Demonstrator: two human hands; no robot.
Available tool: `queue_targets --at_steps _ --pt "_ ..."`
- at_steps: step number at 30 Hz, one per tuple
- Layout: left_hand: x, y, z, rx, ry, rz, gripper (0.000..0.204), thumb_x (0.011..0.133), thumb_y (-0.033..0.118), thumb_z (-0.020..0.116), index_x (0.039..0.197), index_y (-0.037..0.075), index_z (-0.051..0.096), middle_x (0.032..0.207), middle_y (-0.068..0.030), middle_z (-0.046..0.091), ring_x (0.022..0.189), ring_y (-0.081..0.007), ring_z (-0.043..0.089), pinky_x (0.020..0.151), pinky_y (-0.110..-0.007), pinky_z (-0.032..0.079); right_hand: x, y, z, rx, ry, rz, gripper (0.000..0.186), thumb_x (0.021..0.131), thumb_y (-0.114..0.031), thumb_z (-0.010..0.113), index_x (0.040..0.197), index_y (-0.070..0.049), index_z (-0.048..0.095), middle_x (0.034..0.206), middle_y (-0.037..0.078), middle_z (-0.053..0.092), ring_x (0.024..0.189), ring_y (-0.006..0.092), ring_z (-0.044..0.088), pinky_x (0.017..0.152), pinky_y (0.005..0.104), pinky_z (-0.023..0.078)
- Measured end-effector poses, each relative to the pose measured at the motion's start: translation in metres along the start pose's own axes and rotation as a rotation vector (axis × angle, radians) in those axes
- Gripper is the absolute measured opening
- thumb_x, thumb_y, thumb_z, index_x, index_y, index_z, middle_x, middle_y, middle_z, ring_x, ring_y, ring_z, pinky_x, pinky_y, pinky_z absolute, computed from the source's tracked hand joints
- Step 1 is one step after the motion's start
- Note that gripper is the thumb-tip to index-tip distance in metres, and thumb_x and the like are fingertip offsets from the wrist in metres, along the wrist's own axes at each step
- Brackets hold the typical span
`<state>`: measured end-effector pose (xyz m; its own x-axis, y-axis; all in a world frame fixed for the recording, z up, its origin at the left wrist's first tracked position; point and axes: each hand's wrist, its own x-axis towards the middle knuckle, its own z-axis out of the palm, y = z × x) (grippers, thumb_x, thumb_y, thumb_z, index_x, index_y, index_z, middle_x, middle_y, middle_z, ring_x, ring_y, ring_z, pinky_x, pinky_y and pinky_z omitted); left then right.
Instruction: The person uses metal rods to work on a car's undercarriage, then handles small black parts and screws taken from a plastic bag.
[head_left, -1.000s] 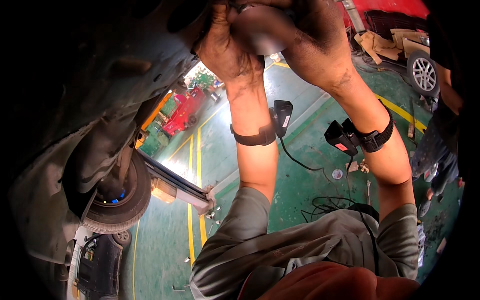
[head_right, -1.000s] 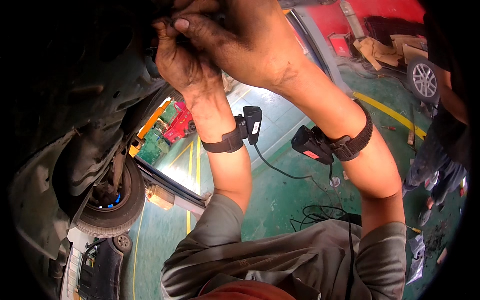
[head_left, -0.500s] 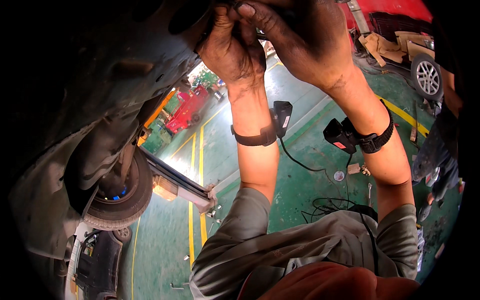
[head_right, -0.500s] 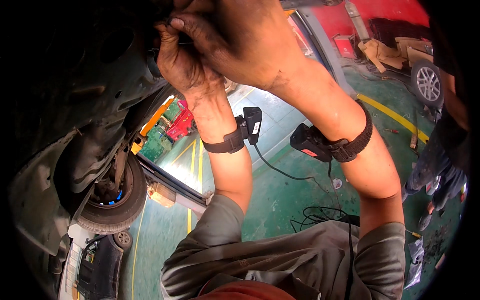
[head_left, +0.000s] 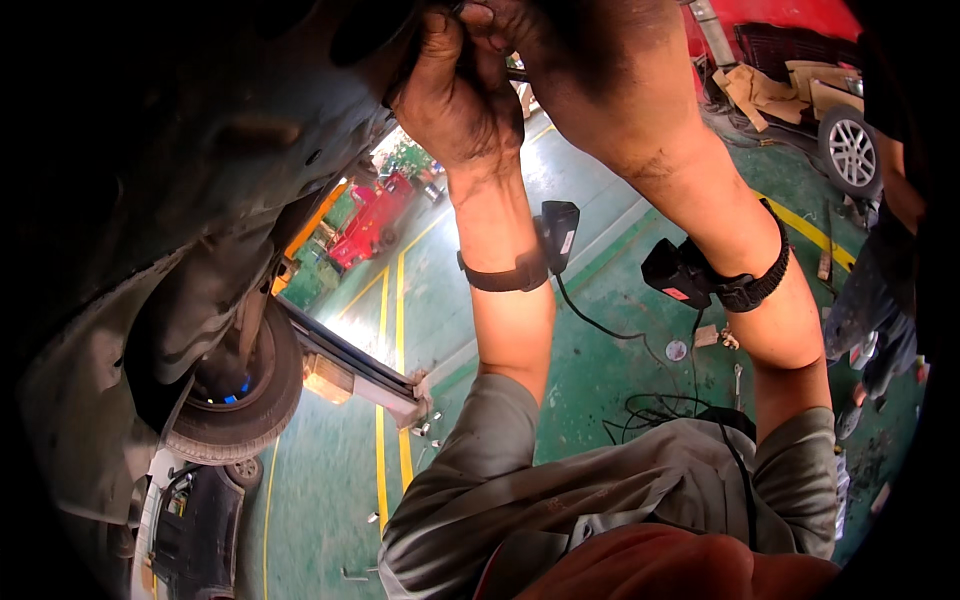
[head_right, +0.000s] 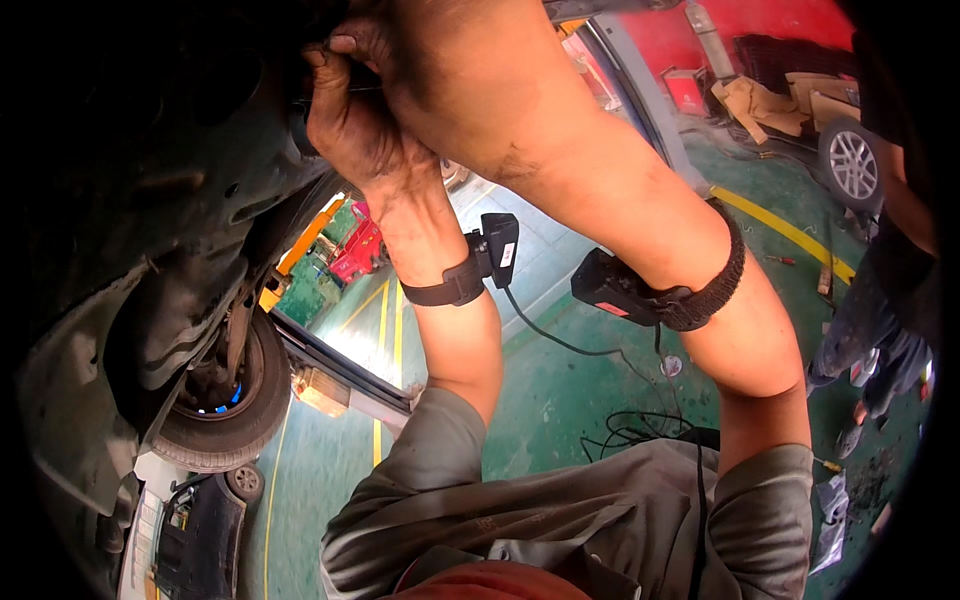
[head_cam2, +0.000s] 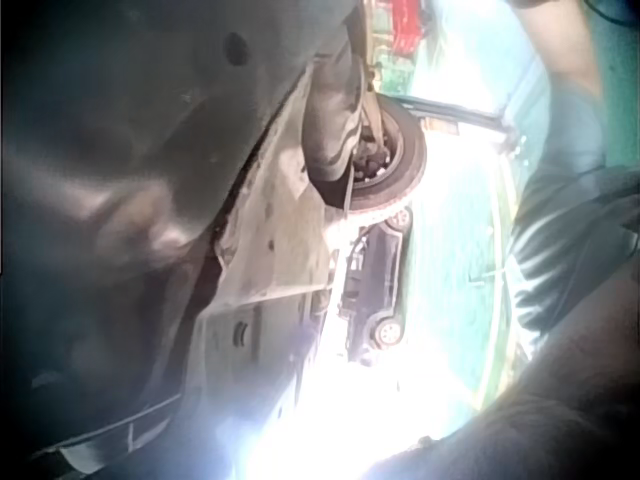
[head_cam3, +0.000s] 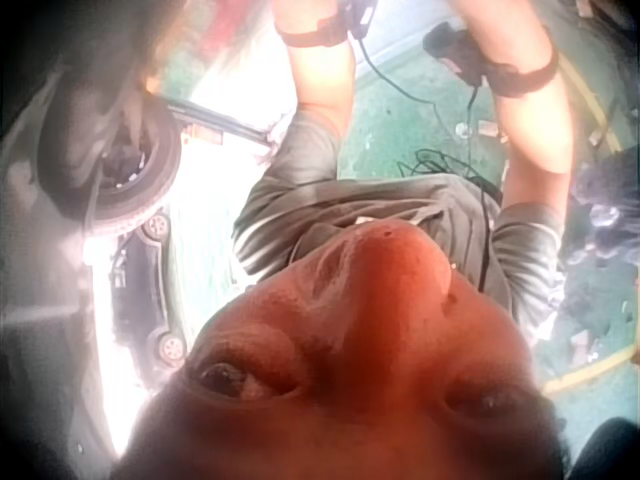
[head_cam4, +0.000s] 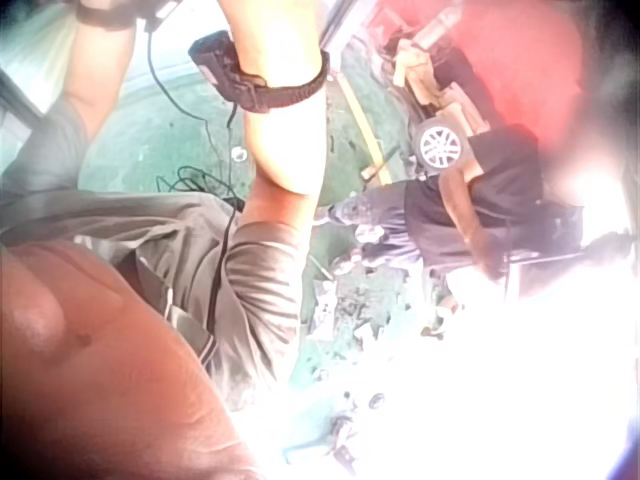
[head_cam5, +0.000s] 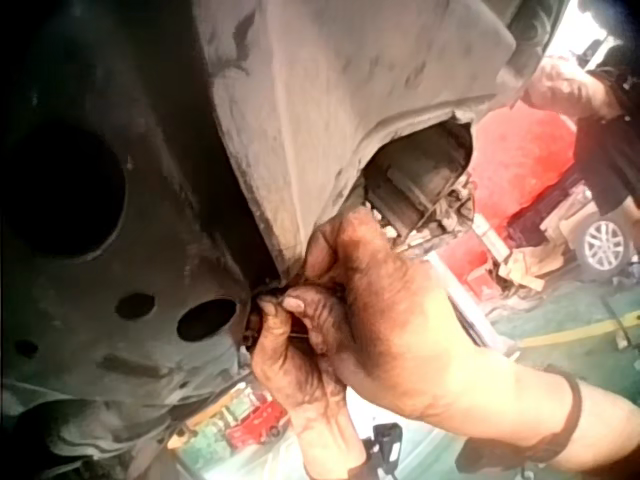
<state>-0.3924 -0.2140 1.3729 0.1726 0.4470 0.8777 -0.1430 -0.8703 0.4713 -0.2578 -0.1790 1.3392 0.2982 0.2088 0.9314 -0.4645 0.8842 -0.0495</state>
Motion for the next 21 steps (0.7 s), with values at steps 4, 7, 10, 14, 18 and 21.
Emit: queue_targets --at_steps 4,7,10,14,18,21 --pt "0.001 -0.002 0.026 0.033 0.246 -0.007 0.041 0.095 0.037 0.063 0.088 -0.003 0.058 0.070 -0.0035 0.056 0.060 -0.0105 0.047 0.054 -0.021 0.036 0.004 0.004 0.000 -0.057 0.035 -0.026 0.025 0.085 -0.010 0.070 0.096 -0.006 0.048 0.074 0.013 0.061 0.067 0.0353 0.065 0.060 0.0385 0.051" --pt "0.006 0.001 0.054 -0.058 0.505 -0.084 0.043 0.092 0.041 0.067 0.091 -0.002 0.057 0.071 -0.0014 0.054 0.062 -0.0096 0.046 0.056 -0.020 0.035 0.006 -0.008 -0.004 -0.049 0.013 0.013 0.024 0.084 -0.011 0.071 0.094 -0.005 0.050 0.073 0.015 0.061 0.069 0.0386 0.064 0.060 0.0404 0.051" --pt "0.002 -0.006 0.003 0.027 0.155 -0.040 0.046 0.089 0.043 0.070 0.095 -0.001 0.058 0.072 0.0001 0.053 0.063 -0.0093 0.046 0.060 -0.019 0.038 0.010 -0.024 -0.009 -0.116 -0.013 -0.005 0.023 0.085 -0.011 0.070 0.094 -0.005 0.050 0.073 0.017 0.061 0.070 0.0399 0.064 0.060 0.0414 0.051" --pt "0.003 -0.010 -0.013 0.004 -0.074 0.001 0.045 0.086 0.042 0.073 0.094 0.000 0.060 0.072 0.0021 0.052 0.064 -0.0078 0.047 0.062 -0.018 0.040 0.014 -0.024 -0.021 -0.157 -0.128 -0.057 0.020 0.087 -0.012 0.068 0.095 -0.004 0.052 0.072 0.017 0.062 0.069 0.0390 0.064 0.058 0.0412 0.050" --pt "0.001 -0.018 -0.008 0.102 0.114 0.173 0.042 0.087 0.040 0.073 0.095 0.001 0.062 0.076 -0.0002 0.058 0.062 -0.0058 0.050 0.058 -0.015 0.041 0.022 -0.018 -0.029 -0.117 -0.255 0.003 0.016 0.089 -0.011 0.066 0.094 -0.003 0.054 0.072 0.016 0.063 0.070 0.0359 0.066 0.058 0.0389 0.051" --pt "0.000 -0.019 -0.005 0.283 0.187 0.324 0.041 0.088 0.039 0.072 0.100 0.001 0.063 0.083 -0.0034 0.064 0.062 -0.0055 0.054 0.055 -0.014 0.043 0.024 -0.022 -0.036 -0.323 -0.230 -0.177 0.014 0.088 -0.010 0.066 0.091 -0.003 0.055 0.072 0.016 0.063 0.072 0.0340 0.066 0.058 0.0373 0.052"
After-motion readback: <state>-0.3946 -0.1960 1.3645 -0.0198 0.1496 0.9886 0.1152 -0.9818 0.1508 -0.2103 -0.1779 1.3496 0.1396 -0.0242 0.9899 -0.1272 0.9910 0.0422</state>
